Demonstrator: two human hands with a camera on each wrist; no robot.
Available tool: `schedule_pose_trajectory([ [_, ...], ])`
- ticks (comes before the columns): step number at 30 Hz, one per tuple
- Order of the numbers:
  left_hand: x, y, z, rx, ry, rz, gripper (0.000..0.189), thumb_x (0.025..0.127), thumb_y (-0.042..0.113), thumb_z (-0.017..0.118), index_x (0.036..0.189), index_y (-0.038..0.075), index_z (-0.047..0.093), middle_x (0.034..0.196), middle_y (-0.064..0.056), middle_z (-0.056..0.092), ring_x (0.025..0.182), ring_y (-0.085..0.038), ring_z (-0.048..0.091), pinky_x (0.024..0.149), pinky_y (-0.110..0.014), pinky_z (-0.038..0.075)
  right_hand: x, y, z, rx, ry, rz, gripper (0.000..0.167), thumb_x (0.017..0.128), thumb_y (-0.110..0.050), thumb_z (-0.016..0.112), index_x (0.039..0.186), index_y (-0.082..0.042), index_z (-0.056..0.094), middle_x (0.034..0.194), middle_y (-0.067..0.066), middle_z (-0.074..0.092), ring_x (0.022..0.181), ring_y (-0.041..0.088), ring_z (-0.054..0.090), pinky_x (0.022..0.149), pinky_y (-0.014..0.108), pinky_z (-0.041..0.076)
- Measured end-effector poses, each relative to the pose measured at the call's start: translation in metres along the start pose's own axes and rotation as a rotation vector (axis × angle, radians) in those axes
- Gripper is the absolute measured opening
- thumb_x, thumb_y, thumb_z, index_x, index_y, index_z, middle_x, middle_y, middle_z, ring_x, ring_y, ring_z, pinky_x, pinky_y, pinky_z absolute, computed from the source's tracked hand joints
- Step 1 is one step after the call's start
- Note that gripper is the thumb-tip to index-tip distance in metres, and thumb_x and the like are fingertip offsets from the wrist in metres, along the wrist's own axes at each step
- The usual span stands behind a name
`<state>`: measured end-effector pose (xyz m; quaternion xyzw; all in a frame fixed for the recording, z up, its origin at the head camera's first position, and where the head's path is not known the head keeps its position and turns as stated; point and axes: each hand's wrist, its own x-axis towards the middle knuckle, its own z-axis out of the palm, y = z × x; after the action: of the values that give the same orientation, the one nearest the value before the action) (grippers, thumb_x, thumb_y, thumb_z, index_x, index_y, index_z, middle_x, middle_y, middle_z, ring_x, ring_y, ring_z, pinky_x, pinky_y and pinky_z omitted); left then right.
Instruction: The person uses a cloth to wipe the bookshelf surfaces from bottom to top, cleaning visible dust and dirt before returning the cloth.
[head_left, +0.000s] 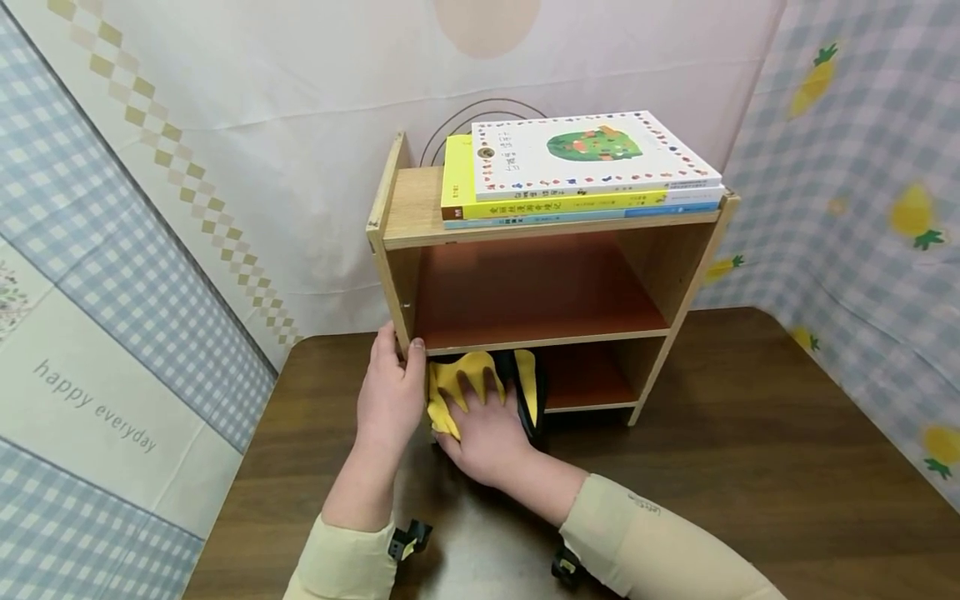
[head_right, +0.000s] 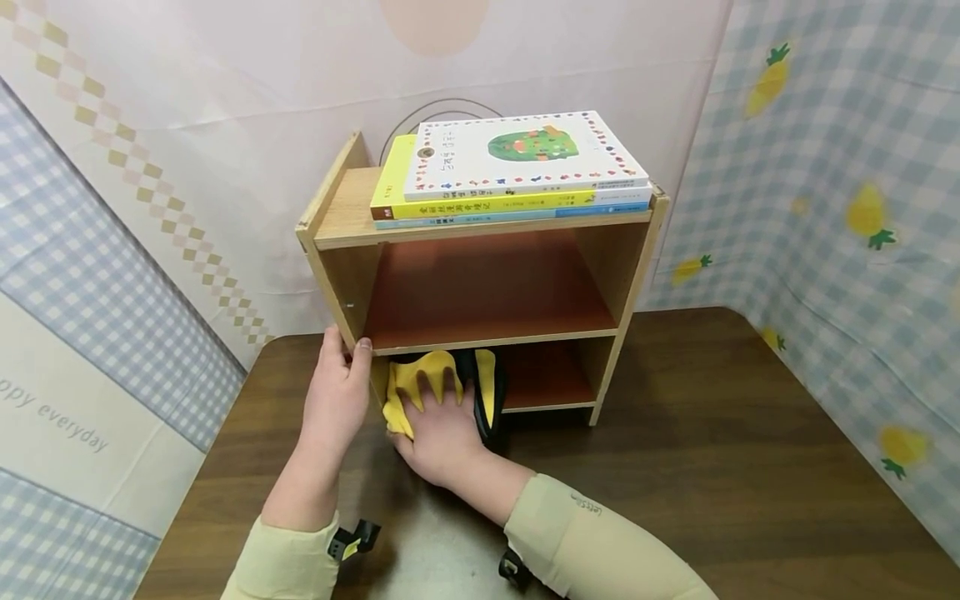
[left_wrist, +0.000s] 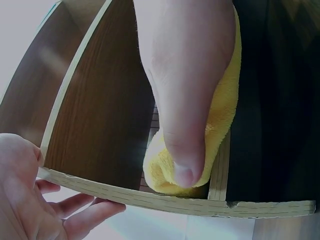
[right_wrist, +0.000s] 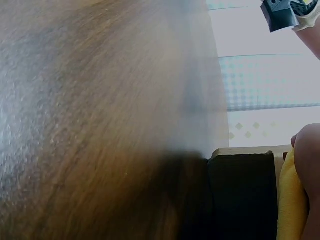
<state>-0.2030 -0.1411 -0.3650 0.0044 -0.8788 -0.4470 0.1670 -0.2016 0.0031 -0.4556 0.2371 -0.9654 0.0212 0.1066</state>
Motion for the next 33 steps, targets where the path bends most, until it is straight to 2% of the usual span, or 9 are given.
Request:
schedule_pose_trajectory([
  [5, -0.001, -0.001, 0.000, -0.009, -0.018, -0.011, 0.055, 0.103, 0.051, 0.036, 0.149, 0.022, 0.036, 0.131, -0.003, 0.050, 0.108, -0.026, 0.059, 0.085, -0.050, 0.048, -0.001, 0.004, -0.002, 0.057, 0.010, 0.018, 0.057, 0.101, -0.056, 0.042, 0.147, -0.022, 0.047, 0.156, 0.004, 0.038, 0.141, 0.042, 0.031, 0.105, 0.066, 0.028],
  [9, -0.001, -0.001, 0.000, -0.008, -0.024, -0.009, 0.055, 0.103, 0.050, 0.036, 0.150, 0.021, 0.035, 0.130, -0.004, 0.049, 0.107, -0.026, 0.059, 0.084, -0.050, 0.048, 0.000, 0.009, -0.010, 0.078, 0.001, 0.034, 0.053, 0.101, -0.056, 0.042, 0.140, -0.023, 0.055, 0.157, 0.006, 0.036, 0.143, 0.040, 0.029, 0.108, 0.064, 0.026],
  [15, -0.001, 0.000, -0.001, 0.002, -0.015, -0.004, 0.053, 0.103, 0.048, 0.037, 0.149, 0.021, 0.036, 0.128, -0.004, 0.050, 0.107, -0.026, 0.058, 0.085, -0.050, 0.048, 0.000, 0.015, -0.019, 0.065, -0.027, 0.080, 0.055, 0.097, -0.064, 0.043, 0.141, -0.034, 0.055, 0.163, 0.007, 0.022, 0.147, 0.043, 0.014, 0.107, 0.073, 0.014],
  [20, -0.001, 0.001, -0.002, 0.004, -0.021, -0.001, 0.053, 0.103, 0.048, 0.037, 0.149, 0.020, 0.036, 0.129, -0.004, 0.050, 0.108, -0.026, 0.058, 0.086, -0.050, 0.048, 0.001, 0.019, -0.023, 0.120, -0.086, 0.149, 0.059, 0.094, -0.071, 0.040, 0.142, -0.040, 0.053, 0.164, 0.006, 0.016, 0.147, 0.046, 0.008, 0.099, 0.081, 0.013],
  [25, -0.001, 0.001, -0.002, 0.007, -0.026, 0.001, 0.052, 0.104, 0.048, 0.036, 0.148, 0.020, 0.037, 0.130, -0.005, 0.049, 0.109, -0.026, 0.059, 0.085, -0.050, 0.049, 0.004, 0.022, -0.031, 0.186, -0.154, 0.207, 0.064, 0.090, -0.076, 0.041, 0.141, -0.040, 0.055, 0.165, 0.006, 0.013, 0.147, 0.048, 0.006, 0.096, 0.084, 0.012],
  [29, 0.000, 0.002, -0.002, 0.004, -0.033, 0.000, 0.051, 0.104, 0.049, 0.035, 0.147, 0.021, 0.037, 0.128, -0.004, 0.050, 0.107, -0.026, 0.060, 0.083, -0.049, 0.049, 0.004, 0.024, -0.032, 0.213, -0.148, 0.208, 0.062, 0.089, -0.075, 0.044, 0.135, -0.038, 0.061, 0.163, 0.006, 0.020, 0.146, 0.048, 0.012, 0.095, 0.083, 0.016],
  [33, -0.001, 0.002, -0.003, 0.003, -0.038, -0.006, 0.052, 0.104, 0.049, 0.035, 0.148, 0.021, 0.036, 0.128, -0.003, 0.049, 0.106, -0.025, 0.060, 0.082, -0.049, 0.050, 0.005, 0.028, -0.029, 0.208, -0.113, 0.180, 0.053, 0.090, -0.072, 0.048, 0.123, -0.036, 0.069, 0.158, 0.005, 0.032, 0.143, 0.048, 0.022, 0.096, 0.080, 0.023],
])
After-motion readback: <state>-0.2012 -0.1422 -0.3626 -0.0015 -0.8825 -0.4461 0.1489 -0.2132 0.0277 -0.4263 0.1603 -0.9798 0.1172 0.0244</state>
